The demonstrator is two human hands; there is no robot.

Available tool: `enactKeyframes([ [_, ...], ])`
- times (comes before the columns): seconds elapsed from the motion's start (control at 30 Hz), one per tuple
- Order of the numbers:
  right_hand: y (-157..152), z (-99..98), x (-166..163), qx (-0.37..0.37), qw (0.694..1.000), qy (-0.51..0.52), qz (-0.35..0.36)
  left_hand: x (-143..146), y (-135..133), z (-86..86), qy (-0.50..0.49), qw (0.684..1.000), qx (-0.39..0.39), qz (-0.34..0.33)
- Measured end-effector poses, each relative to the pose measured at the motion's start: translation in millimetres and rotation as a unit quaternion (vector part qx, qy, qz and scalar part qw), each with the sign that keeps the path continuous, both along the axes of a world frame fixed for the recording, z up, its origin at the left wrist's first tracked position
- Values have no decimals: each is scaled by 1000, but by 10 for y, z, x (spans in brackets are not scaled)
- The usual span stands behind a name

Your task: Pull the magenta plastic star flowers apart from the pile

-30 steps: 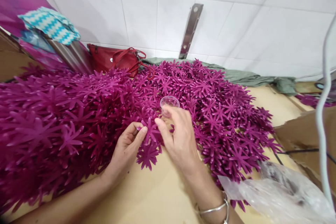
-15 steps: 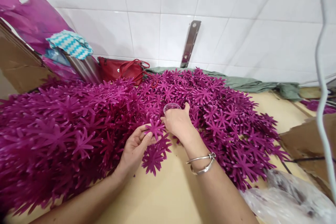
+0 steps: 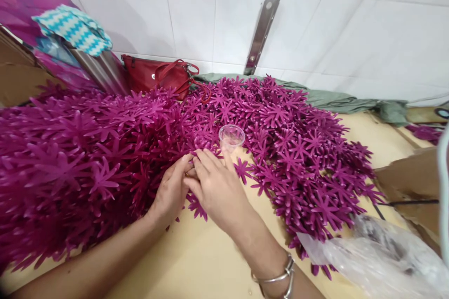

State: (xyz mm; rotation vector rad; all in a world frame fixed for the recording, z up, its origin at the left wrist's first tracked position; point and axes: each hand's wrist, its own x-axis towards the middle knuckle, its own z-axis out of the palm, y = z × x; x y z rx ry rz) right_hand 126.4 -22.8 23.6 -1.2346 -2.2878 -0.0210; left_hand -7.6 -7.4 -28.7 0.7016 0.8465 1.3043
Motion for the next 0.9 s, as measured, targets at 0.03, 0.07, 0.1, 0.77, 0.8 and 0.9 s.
enactKeyframes([
  [0.03, -43, -99, -45, 1, 1000, -17, 1, -13, -1, -2, 10, 1000, 2, 0],
  [0.07, -73, -178, -77, 2, 1000, -27, 2, -25, -2, -4, 22, 1000, 2, 6],
  [0.1, -92, -233, -97, 11, 1000, -28, 3, -35, -3, -7, 34, 999, 3, 16],
  [0.77, -2, -253, 53, 87, 968, 213, -97, 46, -15, 52, -13, 999, 16, 24],
  [0.8, 0, -266, 47, 75, 967, 222, -97, 45, -24, 58, -2, 1000, 19, 19],
  [0.9, -3, -297, 18, 39, 964, 247, -93, 34, -43, 67, 28, 999, 25, 1],
])
